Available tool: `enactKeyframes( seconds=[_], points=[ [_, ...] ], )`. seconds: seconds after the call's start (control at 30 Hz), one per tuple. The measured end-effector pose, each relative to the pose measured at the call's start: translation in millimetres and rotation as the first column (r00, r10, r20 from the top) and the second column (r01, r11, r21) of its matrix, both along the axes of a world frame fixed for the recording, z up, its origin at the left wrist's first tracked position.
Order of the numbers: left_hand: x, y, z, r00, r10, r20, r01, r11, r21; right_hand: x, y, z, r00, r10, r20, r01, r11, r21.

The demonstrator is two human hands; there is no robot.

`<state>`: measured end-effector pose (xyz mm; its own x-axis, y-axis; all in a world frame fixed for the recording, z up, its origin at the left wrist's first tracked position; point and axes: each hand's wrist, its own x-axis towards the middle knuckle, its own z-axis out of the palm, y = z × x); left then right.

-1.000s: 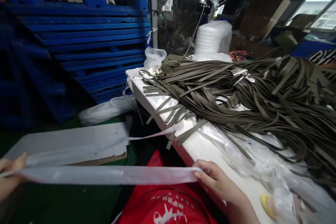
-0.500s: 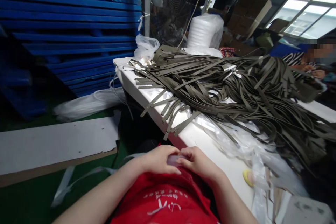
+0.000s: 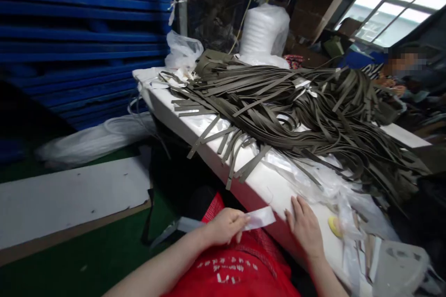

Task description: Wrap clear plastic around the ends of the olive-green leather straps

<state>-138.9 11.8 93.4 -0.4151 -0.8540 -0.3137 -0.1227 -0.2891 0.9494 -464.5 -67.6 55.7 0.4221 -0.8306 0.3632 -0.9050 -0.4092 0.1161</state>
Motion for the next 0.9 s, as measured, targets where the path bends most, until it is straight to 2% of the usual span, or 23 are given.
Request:
enactKeyframes(
  seconds=[0.1,0.17,0.27,0.4,0.67,0.9],
  points=[
    [-6.1,9.1,-2.8,0.998,0.018,0.059,-0.013,0.996,-0.09,2.2,-5.5,-0.4,0.996,0.054,-0.077,-0.058,0.997,-0.055],
    [-7.7,11.8,-5.9,0.992,0.071,0.105,-0.056,0.989,-0.139,0.7,-7.7,-0.9,0.991,0.081,-0.104,-0.089,0.993,-0.077],
    [-12.5,13.1,-11.2,0.978,0.164,0.132,-0.145,0.979,-0.142,-4.0,-9.2,-3.3,0.988,0.103,-0.113,-0.114,0.989,-0.094],
    [-22.7,14.2,-14.2,0.966,0.223,0.131,-0.196,0.962,-0.187,-7.4,-10.6,-4.6,0.986,0.109,-0.127,-0.122,0.988,-0.095],
    [-24.9,7.0,-7.2,0.948,0.301,0.106,-0.259,0.92,-0.294,0.2,-9.0,5.5,0.981,0.11,-0.162,-0.125,0.989,-0.083],
    [-38.3,-1.3,5.4,0.923,0.372,0.099,-0.308,0.868,-0.391,-0.7,-6.7,7.9,0.981,0.12,-0.151,-0.127,0.991,-0.035]
  ],
)
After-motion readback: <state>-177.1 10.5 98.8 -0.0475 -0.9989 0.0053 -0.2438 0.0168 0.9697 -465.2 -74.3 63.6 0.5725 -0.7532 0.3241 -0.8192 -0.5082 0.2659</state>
